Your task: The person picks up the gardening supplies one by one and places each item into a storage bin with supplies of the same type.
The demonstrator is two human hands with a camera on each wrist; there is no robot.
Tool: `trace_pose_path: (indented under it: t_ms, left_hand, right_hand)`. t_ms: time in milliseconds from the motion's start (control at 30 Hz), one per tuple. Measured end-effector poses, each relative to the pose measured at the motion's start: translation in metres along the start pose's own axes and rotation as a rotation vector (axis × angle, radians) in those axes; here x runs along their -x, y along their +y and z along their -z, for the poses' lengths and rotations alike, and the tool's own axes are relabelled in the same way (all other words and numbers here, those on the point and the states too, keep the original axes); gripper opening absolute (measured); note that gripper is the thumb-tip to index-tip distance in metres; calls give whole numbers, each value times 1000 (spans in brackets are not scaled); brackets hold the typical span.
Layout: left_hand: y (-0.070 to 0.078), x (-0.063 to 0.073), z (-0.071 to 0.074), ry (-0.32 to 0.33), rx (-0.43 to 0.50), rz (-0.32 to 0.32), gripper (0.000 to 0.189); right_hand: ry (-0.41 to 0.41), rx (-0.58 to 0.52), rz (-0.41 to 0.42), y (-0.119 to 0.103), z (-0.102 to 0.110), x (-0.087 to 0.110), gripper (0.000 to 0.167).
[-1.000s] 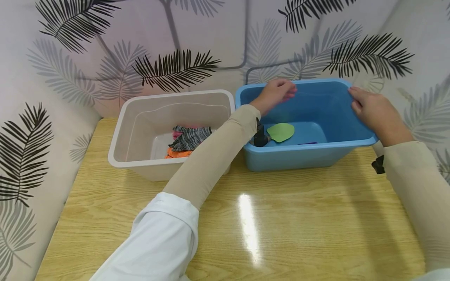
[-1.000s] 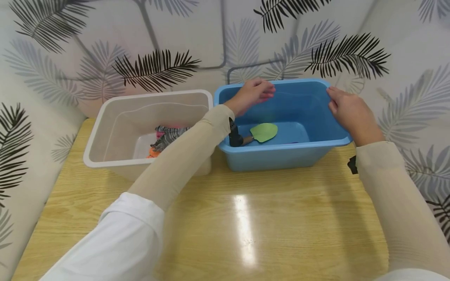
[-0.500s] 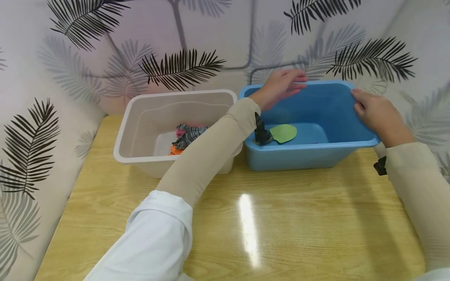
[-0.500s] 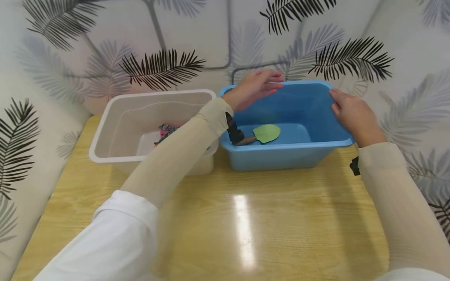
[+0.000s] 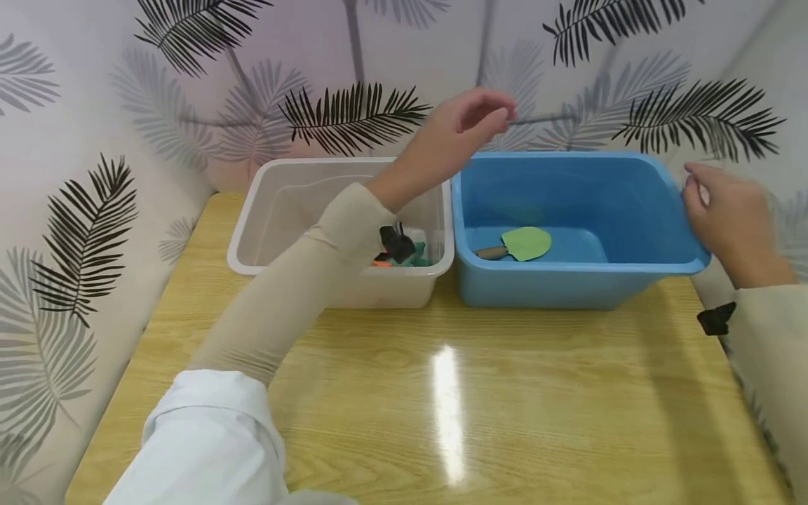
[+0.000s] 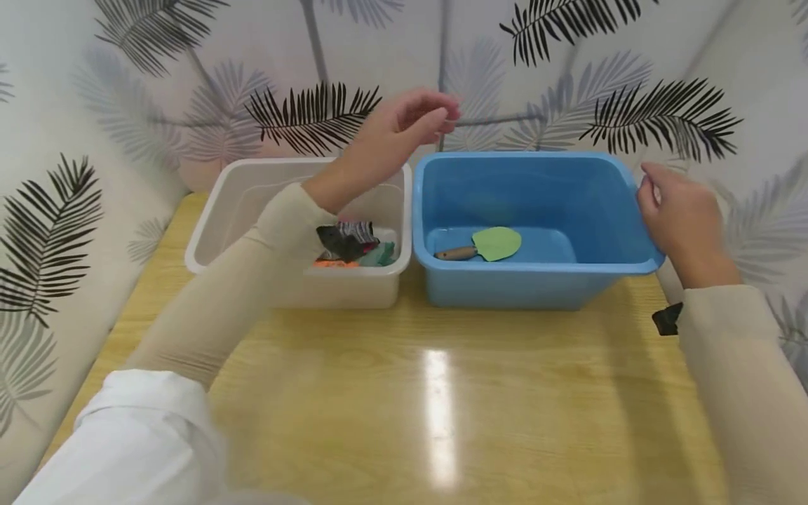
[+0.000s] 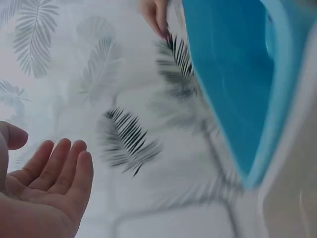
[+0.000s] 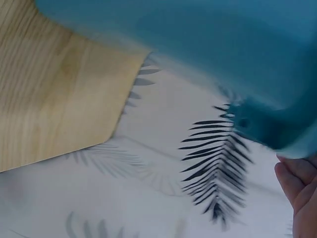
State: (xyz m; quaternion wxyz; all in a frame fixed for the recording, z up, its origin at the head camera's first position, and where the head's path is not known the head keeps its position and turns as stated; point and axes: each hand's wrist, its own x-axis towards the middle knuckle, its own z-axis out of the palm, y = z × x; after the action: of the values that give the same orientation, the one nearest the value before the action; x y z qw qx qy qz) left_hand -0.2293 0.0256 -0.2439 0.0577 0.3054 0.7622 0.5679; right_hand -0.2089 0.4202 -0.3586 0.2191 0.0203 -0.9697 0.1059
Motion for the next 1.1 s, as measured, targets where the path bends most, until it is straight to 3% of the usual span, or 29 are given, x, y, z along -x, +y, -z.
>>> trace_pose_path:
  t_ms: [167, 333, 400, 467, 500, 600, 700, 900, 1100]
  left_hand:
    - [-12, 49, 38, 147, -270, -180, 31]
    - [-28, 109, 75, 325, -572, -373, 37]
    - [-38, 133, 87, 407, -664, -417, 40]
    - [-48, 158, 99, 479, -726, -417, 44]
    - [-54, 171, 104, 510, -738, -400, 46]
    - [-74, 208, 116, 589, -753, -270, 55]
    - [-97, 244, 123, 609, -801, -121, 64]
    - [-141, 299, 123, 535, -902, 118, 79]
    - [-165, 330, 113, 434, -961, 351, 88]
  right_hand:
    - [86, -21, 27, -20, 21, 18, 40]
    - [54, -11, 81, -35, 38, 51, 46]
    - [29, -7, 105, -35, 40, 66, 50]
    - [19, 6, 125, -34, 40, 80, 56]
    - [6, 8, 115, -32, 40, 86, 60]
    - [12, 2, 114, -24, 39, 105, 75]
    - [-39, 6, 99, -16, 38, 123, 86]
    - [-171, -21, 20, -7, 28, 155, 94]
    - [-270, -75, -100, -7, 11, 179, 95]
